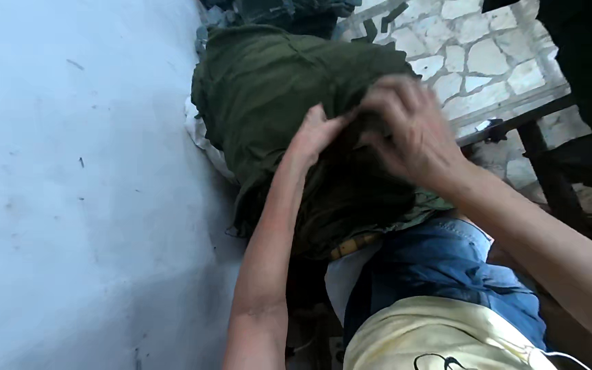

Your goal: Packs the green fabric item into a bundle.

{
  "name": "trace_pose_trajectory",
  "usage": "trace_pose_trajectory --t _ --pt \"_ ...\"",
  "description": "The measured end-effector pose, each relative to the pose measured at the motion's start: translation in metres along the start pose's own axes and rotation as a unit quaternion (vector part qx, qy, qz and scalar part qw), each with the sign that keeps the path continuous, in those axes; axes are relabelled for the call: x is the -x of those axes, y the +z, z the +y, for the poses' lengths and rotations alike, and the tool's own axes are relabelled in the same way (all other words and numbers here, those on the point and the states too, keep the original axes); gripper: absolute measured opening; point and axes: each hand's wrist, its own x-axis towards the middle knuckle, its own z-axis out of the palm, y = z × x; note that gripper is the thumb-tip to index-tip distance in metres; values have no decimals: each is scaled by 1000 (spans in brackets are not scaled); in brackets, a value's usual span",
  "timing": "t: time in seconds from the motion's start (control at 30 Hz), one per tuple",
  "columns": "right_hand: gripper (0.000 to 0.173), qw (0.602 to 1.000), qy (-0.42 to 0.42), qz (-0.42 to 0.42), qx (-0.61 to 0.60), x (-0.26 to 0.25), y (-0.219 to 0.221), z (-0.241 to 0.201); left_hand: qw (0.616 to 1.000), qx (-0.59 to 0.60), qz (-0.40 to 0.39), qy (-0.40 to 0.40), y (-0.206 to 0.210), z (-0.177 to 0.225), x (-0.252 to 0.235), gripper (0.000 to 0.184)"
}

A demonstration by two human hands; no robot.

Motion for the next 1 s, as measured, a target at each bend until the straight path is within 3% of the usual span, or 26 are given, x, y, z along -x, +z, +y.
trace_pose_trajectory --t 0.07,0.17,0.23,0.3,0.37,0.4,0.47,0.53,0.6,0.7,0.8,0.93,1.0 --pt "40 991 -68 -112 20 39 5 -10 996 23 41 -73 -13 4 -6 65" --pt "29 975 -36 -218 -33 71 2 8 992 21 48 -117 -20 3 -18 79" --pt "23 973 -11 -199 -119 61 -17 21 996 29 26 -82 -15 1 -14 71" --pt "21 974 3 -143 -178 35 -34 33 998 23 -57 10 -11 1 3 62" --pt "22 981 18 -95 -166 5 -38 43 982 -44 -160 89 -3 5 19 77" --pt "20 986 31 -70 -150 -8 -31 45 975 -97 -169 106 5 5 21 85" --pt "15 994 54 -6 -97 -23 -11 39 976 -170 -110 86 11 4 16 89" --pt "17 998 45 41 -31 -23 0 20 991 -111 -55 57 4 -1 5 69" --pt "30 999 -13 -29 6 1 4 3 999 -16 -26 10 -7 -3 -1 49" --pt "51 980 -5 -200 -1 52 9 17 996 30 10 -89 -24 -6 -20 67" --pt "36 969 4 -233 -83 66 -8 42 992 27 28 -123 -23 -8 -32 74" --pt "24 959 0 -215 -186 44 -32 55 1000 20 -20 -6 -13 -12 -18 60" --pt "28 963 29 -153 -220 15 -43 59 990 -33 -117 70 -8 -3 6 77"
